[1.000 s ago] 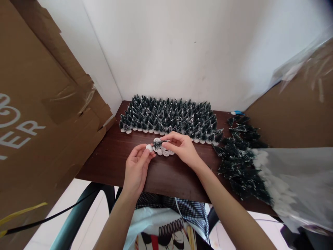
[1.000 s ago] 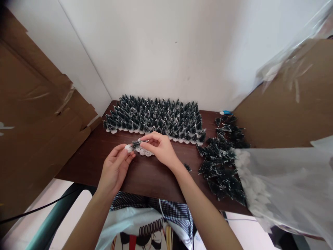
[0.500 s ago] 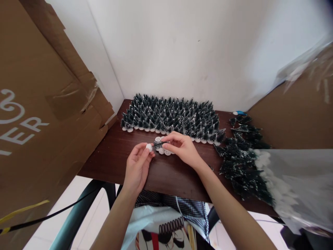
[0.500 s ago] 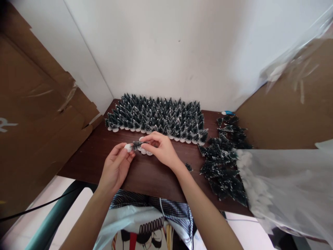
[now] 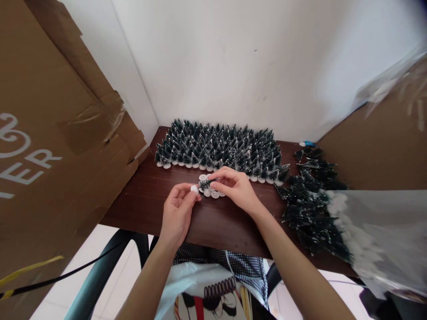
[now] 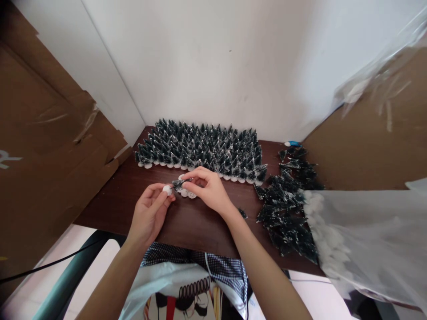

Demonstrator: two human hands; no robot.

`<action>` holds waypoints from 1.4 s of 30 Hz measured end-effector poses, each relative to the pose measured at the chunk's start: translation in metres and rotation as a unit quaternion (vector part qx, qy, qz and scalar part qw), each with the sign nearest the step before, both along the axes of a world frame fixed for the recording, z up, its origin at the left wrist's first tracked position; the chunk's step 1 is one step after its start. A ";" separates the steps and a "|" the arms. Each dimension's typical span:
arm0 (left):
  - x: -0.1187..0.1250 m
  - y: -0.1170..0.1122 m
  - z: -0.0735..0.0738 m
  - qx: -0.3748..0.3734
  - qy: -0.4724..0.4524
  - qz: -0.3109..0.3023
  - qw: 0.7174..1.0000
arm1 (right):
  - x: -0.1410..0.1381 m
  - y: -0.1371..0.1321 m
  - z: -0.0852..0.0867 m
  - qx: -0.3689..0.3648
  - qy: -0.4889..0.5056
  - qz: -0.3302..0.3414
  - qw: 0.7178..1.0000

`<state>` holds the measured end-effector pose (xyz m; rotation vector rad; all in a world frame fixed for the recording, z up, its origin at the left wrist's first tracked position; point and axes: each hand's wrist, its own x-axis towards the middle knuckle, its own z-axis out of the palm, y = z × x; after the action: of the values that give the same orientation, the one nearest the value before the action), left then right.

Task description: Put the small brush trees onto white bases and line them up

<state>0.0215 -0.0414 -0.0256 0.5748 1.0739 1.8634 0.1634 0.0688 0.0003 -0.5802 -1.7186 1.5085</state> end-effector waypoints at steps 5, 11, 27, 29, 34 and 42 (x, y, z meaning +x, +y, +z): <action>0.000 -0.001 0.002 -0.006 0.020 -0.008 1.000 | 0.000 -0.001 0.000 -0.042 0.000 0.010 0.999; 0.001 -0.001 0.001 -0.022 0.061 -0.010 0.998 | -0.001 -0.001 0.001 -0.087 0.023 0.000 0.996; 0.004 -0.001 0.001 -0.021 0.094 -0.003 0.995 | -0.001 -0.001 0.003 -0.084 0.009 0.010 0.996; 0.004 -0.002 0.000 -0.020 0.097 -0.002 0.995 | -0.001 -0.001 0.003 -0.079 0.005 0.009 0.997; 0.004 -0.003 0.000 -0.022 0.099 -0.002 0.995 | 0.000 -0.002 0.004 -0.066 -0.011 0.001 0.998; 0.006 -0.002 0.002 -0.020 0.098 0.005 0.995 | -0.002 -0.003 0.004 -0.067 -0.008 -0.002 0.998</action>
<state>0.0272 -0.0434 -0.0239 0.7417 1.2407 1.8188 0.1615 0.0656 0.0046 -0.6662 -1.6347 1.6298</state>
